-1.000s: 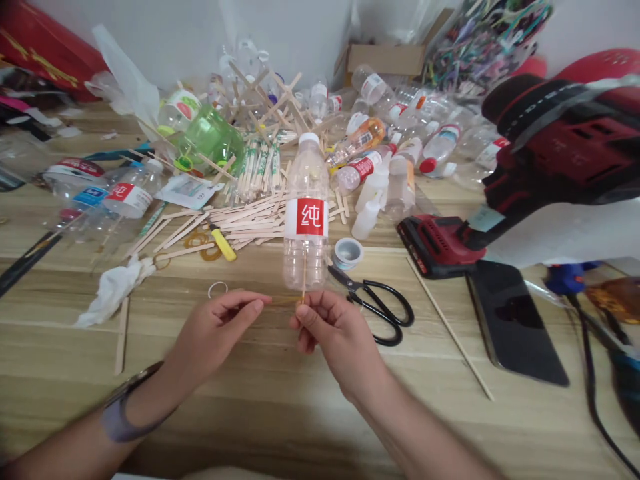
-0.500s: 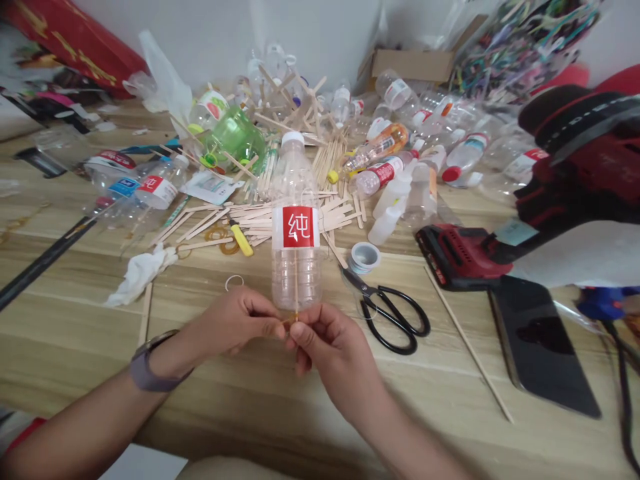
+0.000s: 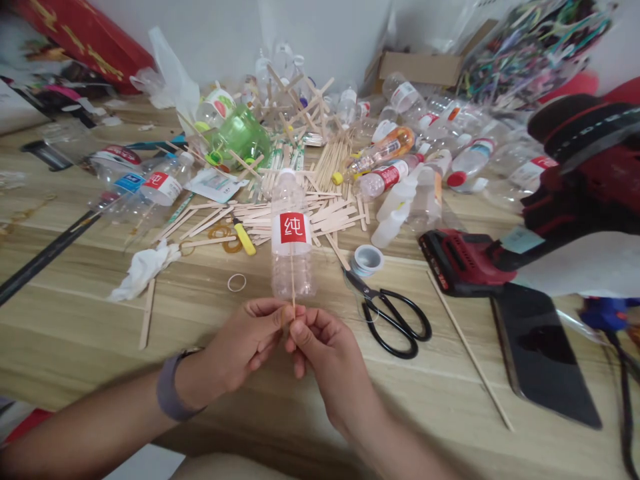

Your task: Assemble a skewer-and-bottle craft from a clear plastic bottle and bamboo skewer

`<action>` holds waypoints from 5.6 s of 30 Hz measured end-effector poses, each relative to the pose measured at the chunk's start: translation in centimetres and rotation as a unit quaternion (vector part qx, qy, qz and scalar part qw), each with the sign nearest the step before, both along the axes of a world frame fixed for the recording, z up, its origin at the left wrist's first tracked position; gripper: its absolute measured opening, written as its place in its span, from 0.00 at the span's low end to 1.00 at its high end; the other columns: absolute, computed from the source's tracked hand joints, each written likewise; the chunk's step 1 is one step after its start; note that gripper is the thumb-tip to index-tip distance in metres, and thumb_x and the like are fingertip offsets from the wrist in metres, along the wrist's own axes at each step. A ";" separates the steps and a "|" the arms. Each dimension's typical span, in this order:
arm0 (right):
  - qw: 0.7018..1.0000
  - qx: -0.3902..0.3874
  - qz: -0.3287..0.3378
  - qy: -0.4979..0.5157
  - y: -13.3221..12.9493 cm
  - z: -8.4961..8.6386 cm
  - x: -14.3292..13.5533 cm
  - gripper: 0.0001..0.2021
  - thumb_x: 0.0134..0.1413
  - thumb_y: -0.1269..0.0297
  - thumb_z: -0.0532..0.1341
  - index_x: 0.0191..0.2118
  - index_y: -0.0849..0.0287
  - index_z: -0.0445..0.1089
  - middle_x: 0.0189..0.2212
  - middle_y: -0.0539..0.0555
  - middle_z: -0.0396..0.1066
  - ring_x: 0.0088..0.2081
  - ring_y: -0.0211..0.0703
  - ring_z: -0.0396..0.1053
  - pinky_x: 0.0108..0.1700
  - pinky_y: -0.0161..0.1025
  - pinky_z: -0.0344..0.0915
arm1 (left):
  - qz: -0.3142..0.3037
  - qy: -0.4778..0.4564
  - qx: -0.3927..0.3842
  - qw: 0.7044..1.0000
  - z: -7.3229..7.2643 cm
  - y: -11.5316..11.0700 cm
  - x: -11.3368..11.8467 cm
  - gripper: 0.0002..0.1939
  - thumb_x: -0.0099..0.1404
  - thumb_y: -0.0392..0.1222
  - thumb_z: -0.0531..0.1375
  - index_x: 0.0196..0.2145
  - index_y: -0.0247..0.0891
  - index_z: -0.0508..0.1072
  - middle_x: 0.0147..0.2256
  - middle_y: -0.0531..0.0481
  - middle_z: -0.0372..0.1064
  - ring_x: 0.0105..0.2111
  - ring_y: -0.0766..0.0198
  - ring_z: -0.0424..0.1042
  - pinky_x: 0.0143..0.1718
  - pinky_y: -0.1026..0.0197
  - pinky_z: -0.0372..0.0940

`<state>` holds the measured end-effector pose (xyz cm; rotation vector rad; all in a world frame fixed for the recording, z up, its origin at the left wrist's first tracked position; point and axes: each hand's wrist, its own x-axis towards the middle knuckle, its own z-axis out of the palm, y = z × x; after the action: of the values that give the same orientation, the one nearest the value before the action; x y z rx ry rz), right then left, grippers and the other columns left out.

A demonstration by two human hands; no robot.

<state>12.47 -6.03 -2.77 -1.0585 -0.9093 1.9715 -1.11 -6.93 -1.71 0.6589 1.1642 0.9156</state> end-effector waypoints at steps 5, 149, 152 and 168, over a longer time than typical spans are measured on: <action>0.997 -0.025 0.071 0.022 -0.6 0.1 -0.3 0.17 0.49 0.53 0.68 0.25 0.61 0.67 0.23 0.48 0.69 0.16 0.27 0.58 0.19 0.29 0.52 | 0.035 -0.032 0.004 0.999 -0.1 0.0 0.2 0.17 0.54 0.54 0.64 0.25 0.36 0.72 0.14 0.59 0.59 0.11 0.76 0.51 0.12 0.69 0.42; 0.989 0.037 0.077 -0.122 1.2 0.6 1.7 0.24 0.40 0.41 0.68 0.19 0.60 0.71 0.15 0.44 0.51 0.19 0.32 0.42 0.22 0.35 0.41 | -0.135 0.142 0.111 0.974 0.4 -1.9 -0.6 0.15 0.69 0.52 0.52 0.42 0.39 0.69 0.21 0.58 0.64 0.19 0.72 0.61 0.21 0.69 0.56; 0.993 -0.033 0.095 -0.064 1.3 0.5 1.9 0.25 0.38 0.42 0.69 0.15 0.61 0.65 0.13 0.42 0.46 0.18 0.30 0.37 0.21 0.35 0.34 | -0.144 0.145 0.120 0.972 0.6 -2.2 -0.5 0.14 0.68 0.50 0.54 0.45 0.40 0.68 0.30 0.53 0.71 0.22 0.72 0.63 0.23 0.68 0.58; 0.994 -0.061 0.062 -0.063 1.2 0.8 1.2 0.22 0.43 0.51 0.68 0.15 0.60 0.62 0.13 0.45 0.56 0.19 0.31 0.47 0.23 0.36 0.40 | -0.175 0.141 0.079 0.971 1.5 -2.1 -0.6 0.19 0.66 0.42 0.55 0.55 0.44 0.66 0.32 0.54 0.74 0.17 0.75 0.62 0.19 0.70 0.58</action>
<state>13.72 -4.86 -1.97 -1.2325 -0.9526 2.1043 -1.71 -9.06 -0.21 1.1147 1.1807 0.6289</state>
